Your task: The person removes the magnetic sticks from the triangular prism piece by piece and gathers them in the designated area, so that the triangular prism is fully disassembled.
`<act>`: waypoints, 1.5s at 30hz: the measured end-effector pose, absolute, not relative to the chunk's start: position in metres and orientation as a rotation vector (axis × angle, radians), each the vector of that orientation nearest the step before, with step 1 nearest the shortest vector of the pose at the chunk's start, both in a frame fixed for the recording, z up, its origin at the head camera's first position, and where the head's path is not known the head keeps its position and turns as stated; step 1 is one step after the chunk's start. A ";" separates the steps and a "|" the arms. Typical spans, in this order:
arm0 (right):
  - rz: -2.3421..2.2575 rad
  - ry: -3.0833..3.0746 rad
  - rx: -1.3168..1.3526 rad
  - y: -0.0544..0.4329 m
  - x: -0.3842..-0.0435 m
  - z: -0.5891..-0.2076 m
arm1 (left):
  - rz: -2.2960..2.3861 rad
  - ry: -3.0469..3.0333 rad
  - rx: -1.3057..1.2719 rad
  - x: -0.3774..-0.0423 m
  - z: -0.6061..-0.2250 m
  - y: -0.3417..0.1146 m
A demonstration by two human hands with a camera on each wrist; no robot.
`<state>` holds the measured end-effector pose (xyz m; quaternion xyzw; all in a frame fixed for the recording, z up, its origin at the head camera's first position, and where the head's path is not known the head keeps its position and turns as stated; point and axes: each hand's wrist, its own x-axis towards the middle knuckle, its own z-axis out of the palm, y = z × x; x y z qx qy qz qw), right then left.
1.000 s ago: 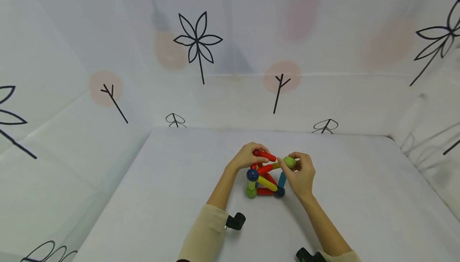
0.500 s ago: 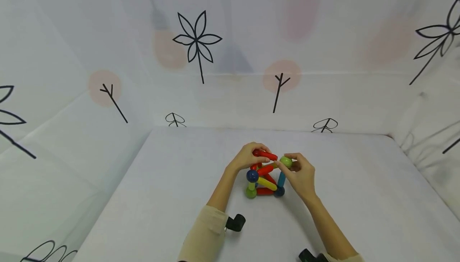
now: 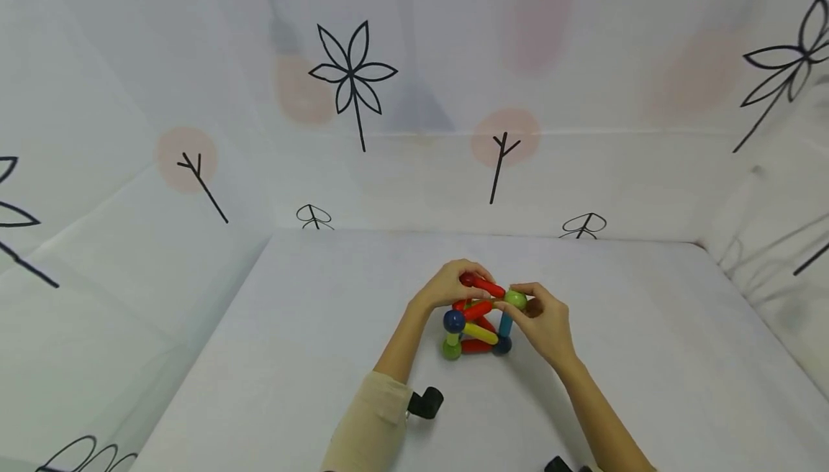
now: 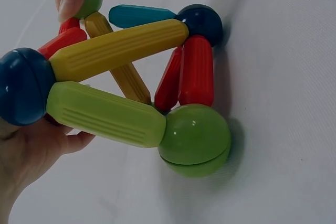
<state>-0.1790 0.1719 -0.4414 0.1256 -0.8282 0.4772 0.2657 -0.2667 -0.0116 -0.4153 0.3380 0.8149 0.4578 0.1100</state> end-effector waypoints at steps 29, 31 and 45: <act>1.314 -2.248 0.589 0.172 -0.193 -0.446 | 1.174 2.381 0.926 -0.266 -0.401 -0.012; 1.325 -2.242 0.603 0.172 -0.195 -0.448 | 1.198 2.360 0.943 -0.267 -0.404 -0.013; 1.368 -2.159 0.480 0.159 -0.181 -0.427 | 0.955 2.561 0.863 -0.264 -0.401 -0.001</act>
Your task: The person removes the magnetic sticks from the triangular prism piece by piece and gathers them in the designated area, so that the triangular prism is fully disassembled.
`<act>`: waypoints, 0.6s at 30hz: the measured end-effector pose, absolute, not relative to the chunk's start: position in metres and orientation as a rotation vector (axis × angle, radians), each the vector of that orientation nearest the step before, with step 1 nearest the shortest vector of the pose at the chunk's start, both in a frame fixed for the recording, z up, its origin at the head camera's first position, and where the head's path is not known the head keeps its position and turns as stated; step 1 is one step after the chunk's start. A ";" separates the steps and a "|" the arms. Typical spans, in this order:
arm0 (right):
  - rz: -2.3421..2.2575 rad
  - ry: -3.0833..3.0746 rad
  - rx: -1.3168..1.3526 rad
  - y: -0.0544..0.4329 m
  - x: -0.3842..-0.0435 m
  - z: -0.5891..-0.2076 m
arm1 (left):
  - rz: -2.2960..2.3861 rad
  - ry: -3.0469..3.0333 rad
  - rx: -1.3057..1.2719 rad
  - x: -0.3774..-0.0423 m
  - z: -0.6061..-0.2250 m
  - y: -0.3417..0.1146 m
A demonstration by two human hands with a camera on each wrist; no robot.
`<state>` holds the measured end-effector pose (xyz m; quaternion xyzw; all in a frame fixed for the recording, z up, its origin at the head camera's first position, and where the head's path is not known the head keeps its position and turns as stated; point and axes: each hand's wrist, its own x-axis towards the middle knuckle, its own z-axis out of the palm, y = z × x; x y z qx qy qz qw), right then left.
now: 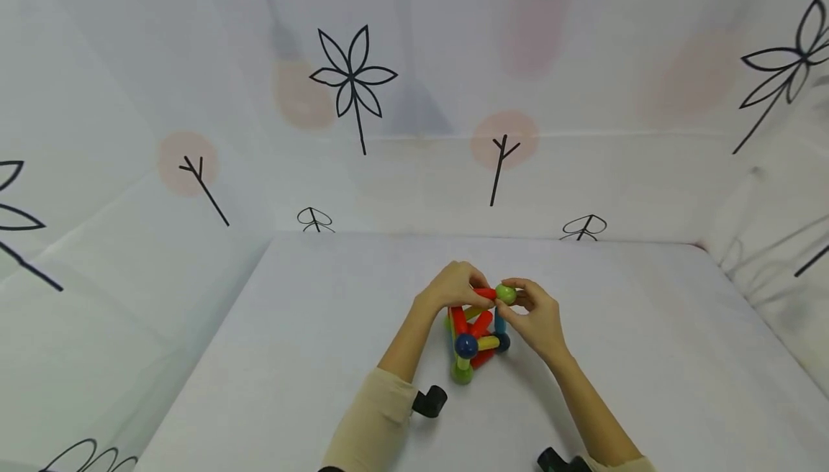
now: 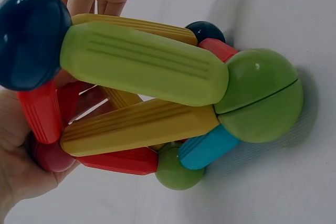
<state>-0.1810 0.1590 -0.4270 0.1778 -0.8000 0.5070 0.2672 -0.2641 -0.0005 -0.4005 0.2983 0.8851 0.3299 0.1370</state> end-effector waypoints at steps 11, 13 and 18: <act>1.164 -2.156 0.539 0.168 -0.199 -0.450 | 1.101 2.496 0.954 -0.267 -0.405 -0.005; 1.155 -2.150 0.552 0.168 -0.198 -0.449 | 1.122 2.479 0.954 -0.267 -0.407 -0.006; 1.120 -2.156 0.532 0.169 -0.198 -0.450 | 1.154 2.450 0.937 -0.266 -0.406 -0.007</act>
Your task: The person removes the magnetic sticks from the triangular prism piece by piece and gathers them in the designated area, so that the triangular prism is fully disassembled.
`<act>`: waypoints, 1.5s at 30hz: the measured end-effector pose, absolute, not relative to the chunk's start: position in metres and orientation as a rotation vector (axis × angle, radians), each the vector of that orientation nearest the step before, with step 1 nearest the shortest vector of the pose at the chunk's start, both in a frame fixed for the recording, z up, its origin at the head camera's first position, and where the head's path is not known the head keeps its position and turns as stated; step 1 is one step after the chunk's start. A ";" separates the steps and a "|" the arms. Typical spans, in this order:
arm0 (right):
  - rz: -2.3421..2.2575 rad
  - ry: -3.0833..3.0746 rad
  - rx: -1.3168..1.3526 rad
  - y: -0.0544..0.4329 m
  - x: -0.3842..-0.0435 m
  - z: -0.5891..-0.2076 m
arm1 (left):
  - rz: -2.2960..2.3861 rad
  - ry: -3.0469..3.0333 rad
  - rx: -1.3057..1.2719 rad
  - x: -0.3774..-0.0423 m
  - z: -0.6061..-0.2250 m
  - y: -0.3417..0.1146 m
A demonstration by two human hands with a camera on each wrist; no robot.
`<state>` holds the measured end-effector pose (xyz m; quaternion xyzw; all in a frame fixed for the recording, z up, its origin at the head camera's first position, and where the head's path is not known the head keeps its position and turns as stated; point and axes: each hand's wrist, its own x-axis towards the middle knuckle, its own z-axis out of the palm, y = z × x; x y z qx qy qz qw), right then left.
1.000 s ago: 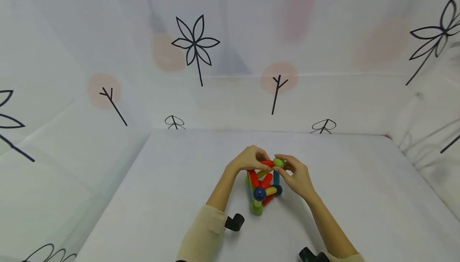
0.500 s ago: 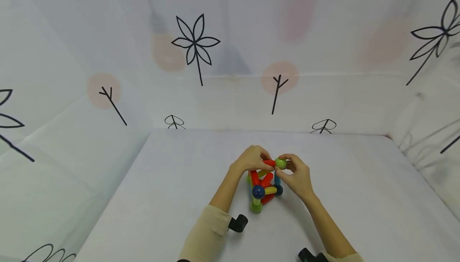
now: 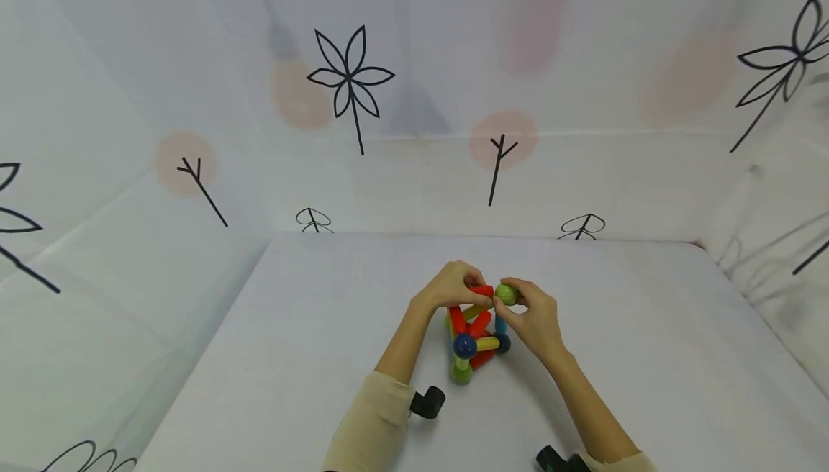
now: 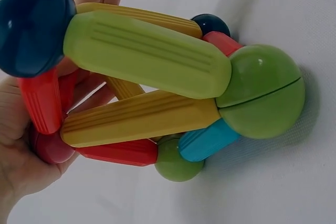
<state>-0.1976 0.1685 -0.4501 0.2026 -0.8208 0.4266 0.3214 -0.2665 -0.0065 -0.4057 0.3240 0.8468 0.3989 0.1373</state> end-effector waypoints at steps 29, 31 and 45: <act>1.242 -2.076 0.528 0.166 -0.197 -0.448 | 1.146 2.443 0.918 -0.264 -0.403 -0.003; 1.282 -2.085 0.519 0.165 -0.192 -0.441 | 1.144 2.445 0.910 -0.263 -0.403 -0.003; 1.766 -2.074 0.147 0.180 -0.193 -0.431 | 1.135 2.476 0.880 -0.264 -0.403 -0.004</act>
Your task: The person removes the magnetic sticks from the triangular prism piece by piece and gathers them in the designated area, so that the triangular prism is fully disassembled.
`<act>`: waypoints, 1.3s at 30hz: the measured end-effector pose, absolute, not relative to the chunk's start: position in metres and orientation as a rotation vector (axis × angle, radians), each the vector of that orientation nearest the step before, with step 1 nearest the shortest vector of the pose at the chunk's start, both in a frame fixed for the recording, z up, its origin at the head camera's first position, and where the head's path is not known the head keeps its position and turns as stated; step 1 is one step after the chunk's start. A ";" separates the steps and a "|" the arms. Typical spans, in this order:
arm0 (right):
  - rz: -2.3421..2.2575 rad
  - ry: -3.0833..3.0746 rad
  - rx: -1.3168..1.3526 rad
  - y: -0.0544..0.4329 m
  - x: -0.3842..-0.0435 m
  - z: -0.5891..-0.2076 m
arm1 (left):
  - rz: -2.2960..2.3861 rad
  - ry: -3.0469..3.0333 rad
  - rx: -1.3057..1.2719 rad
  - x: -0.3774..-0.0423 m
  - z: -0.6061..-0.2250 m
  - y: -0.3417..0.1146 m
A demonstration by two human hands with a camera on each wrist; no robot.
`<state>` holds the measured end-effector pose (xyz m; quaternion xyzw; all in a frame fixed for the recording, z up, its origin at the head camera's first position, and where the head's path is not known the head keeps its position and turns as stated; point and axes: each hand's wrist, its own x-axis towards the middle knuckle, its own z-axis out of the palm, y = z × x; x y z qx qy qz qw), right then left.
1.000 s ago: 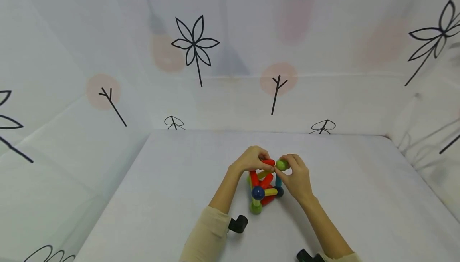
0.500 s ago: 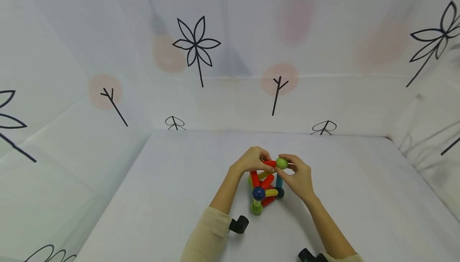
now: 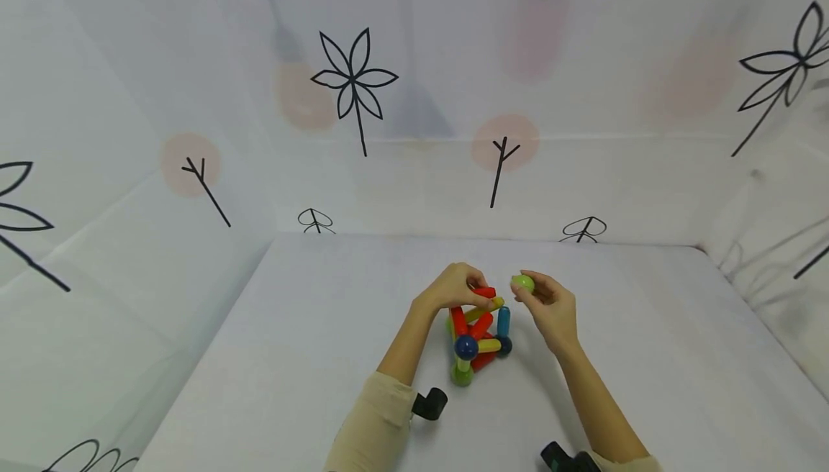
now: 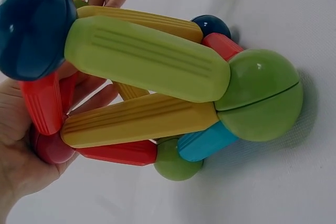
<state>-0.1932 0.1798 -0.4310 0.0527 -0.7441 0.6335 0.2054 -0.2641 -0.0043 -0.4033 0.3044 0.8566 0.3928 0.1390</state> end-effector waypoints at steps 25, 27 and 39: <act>1.373 -2.597 -0.035 0.241 -0.307 -0.465 | 1.715 2.427 0.811 -0.232 -0.426 -0.058; 1.350 -2.604 -0.040 0.244 -0.310 -0.470 | 1.723 2.426 0.794 -0.224 -0.418 -0.058; 1.326 -2.593 -0.119 0.236 -0.321 -0.486 | 1.713 2.446 0.712 -0.205 -0.396 -0.057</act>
